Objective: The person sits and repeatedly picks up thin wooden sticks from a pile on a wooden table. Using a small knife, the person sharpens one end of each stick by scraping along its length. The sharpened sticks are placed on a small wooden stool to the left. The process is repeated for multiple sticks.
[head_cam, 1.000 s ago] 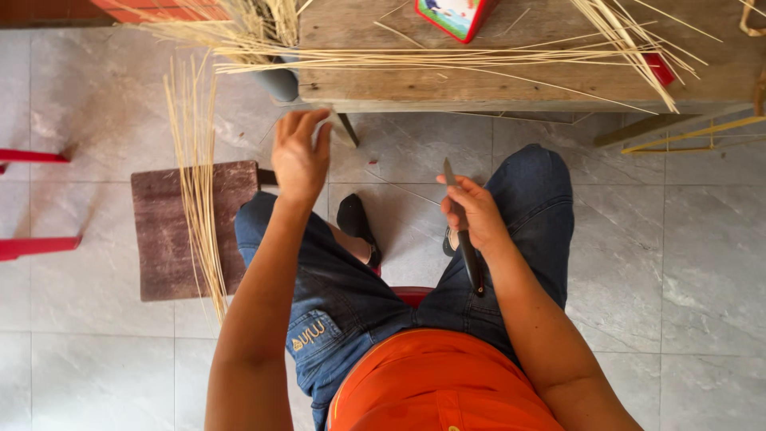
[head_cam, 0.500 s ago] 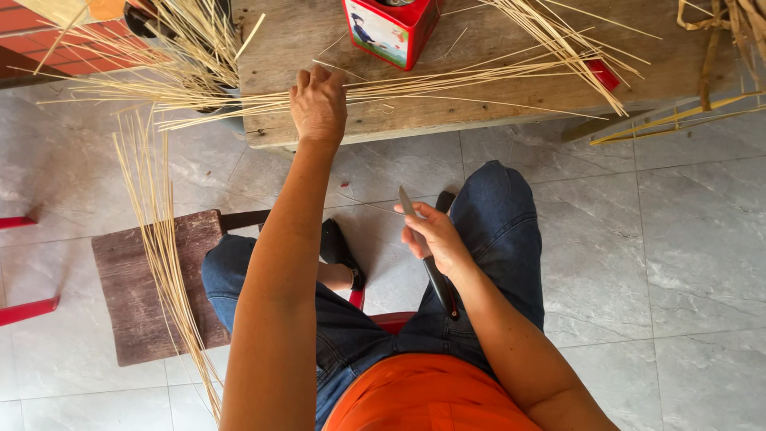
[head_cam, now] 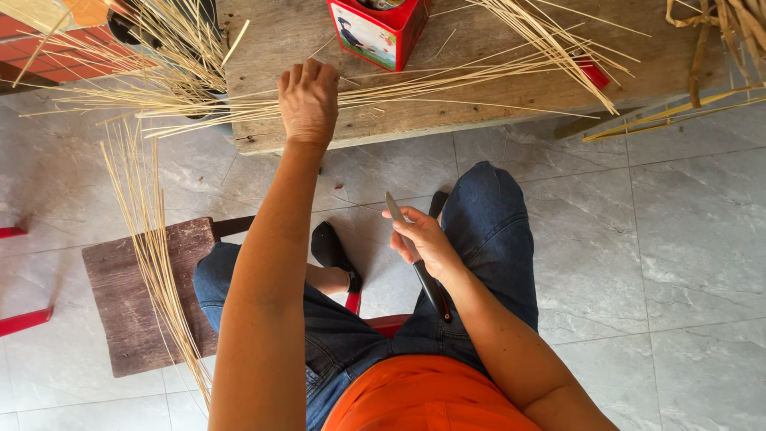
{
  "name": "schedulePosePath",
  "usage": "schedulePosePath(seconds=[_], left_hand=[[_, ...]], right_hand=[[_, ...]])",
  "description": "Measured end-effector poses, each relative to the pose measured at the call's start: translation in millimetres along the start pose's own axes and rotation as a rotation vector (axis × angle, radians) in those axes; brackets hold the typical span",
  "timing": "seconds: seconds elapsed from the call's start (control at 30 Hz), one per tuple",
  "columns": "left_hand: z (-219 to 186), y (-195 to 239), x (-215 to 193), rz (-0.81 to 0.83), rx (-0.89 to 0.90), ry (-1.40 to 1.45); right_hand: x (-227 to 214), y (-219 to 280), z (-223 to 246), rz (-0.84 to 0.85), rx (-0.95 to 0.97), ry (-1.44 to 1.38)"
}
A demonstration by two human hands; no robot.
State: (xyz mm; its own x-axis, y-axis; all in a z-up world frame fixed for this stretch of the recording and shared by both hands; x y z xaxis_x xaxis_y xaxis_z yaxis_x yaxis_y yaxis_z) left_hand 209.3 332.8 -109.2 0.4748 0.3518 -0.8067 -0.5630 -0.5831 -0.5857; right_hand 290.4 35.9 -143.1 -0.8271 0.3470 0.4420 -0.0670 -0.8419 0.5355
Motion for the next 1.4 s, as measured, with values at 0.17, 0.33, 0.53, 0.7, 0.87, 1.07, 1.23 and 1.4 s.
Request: schedulePosePath(seconds=[0.17, 0.33, 0.53, 0.7, 0.87, 1.07, 1.23, 1.4], left_hand=[[-0.3, -14.7, -28.7, -0.137, 0.015, 0.062], [-15.6, -35.8, -52.6, -0.25, 0.125, 0.038], [-86.8, -28.1, -125.3, -0.258, 0.304, 0.156], [-153.5, 1.9, -192.8, -0.098, 0.32, 0.396], [-163.3, 50.0, -236.1, -0.007, -0.013, 0.438], [-125.3, 118.8, -280.1, 0.024, -0.42, 0.537], [-114.2, 168.3, -301.2, 0.081, -0.679, 0.647], [-124.8, 191.6, -313.6, 0.201, -0.718, 0.756]], right_hand=[[2.6, 0.0, 0.1, 0.01, -0.027, 0.02], [1.3, 1.5, -0.7, 0.023, -0.067, 0.041], [-6.6, -3.5, -7.9, 0.045, -0.033, 0.032], [-17.8, -9.9, -18.7, 0.069, -0.034, -0.025], [-26.2, -2.6, -17.7, 0.03, -0.153, 0.003], [-1.8, 40.4, 12.2, 0.093, -0.235, -0.007], [42.5, 99.4, 31.7, 0.198, -0.347, 0.198], [89.1, 128.8, 28.2, 0.282, -0.399, 0.448]])
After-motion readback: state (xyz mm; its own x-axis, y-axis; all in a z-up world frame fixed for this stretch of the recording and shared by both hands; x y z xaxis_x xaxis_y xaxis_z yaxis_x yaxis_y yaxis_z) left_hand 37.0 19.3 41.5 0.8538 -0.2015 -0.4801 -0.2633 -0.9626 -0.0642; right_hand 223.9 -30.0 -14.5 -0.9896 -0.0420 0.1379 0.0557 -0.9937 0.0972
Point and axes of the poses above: each hand's wrist, its own y-axis away from the middle knuckle, its own x-axis out of the palm, z = x × y, the point moved 2 cm from there along -y, towards the middle knuckle, and after that the axes turned 2 degrees about -z, right-handed, at the moved point
